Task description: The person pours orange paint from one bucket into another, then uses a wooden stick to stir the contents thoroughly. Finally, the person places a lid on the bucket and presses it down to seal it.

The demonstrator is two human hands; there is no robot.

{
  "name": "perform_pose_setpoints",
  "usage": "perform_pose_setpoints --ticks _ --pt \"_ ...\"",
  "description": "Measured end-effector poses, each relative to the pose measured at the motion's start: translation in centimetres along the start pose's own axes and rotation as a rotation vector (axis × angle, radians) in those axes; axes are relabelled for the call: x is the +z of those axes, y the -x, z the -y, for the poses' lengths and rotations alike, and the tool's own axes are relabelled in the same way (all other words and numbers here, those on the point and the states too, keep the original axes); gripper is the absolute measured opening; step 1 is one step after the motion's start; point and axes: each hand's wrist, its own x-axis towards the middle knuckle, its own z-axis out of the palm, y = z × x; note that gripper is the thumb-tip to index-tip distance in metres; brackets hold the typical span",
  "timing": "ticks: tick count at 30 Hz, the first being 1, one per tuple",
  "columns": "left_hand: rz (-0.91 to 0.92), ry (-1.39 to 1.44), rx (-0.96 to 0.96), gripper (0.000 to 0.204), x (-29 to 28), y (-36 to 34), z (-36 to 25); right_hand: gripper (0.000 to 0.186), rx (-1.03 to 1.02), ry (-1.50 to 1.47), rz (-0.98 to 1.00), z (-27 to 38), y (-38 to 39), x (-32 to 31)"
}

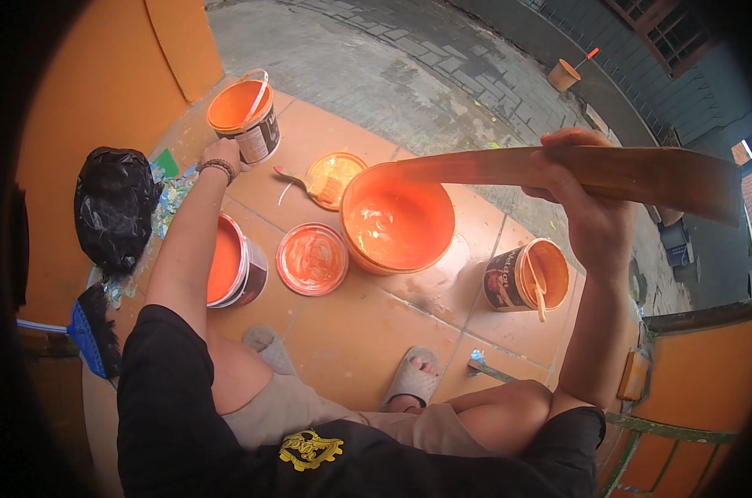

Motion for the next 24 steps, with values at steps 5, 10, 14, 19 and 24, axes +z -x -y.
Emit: perform_pose_setpoints --ticks 5,10,14,19,24 --pt "-0.001 -0.017 0.014 0.045 0.01 0.02 0.21 0.023 -0.059 -0.012 0.007 0.53 0.24 -0.61" --pt "-0.008 -0.031 0.002 0.045 0.74 -0.61 0.77 0.024 -0.080 0.032 -0.006 0.79 0.30 -0.52" --pt "0.000 -0.027 -0.003 0.046 0.81 -0.67 0.92 0.023 -0.087 0.037 -0.001 0.72 0.30 -0.40" --pt "0.001 -0.044 -0.008 0.047 0.44 -0.23 0.72 0.023 -0.093 0.044 0.002 0.68 0.31 -0.24" --pt "0.005 -0.046 -0.007 0.046 0.84 -0.63 0.97 0.022 -0.099 0.042 0.001 0.59 0.20 -0.12"
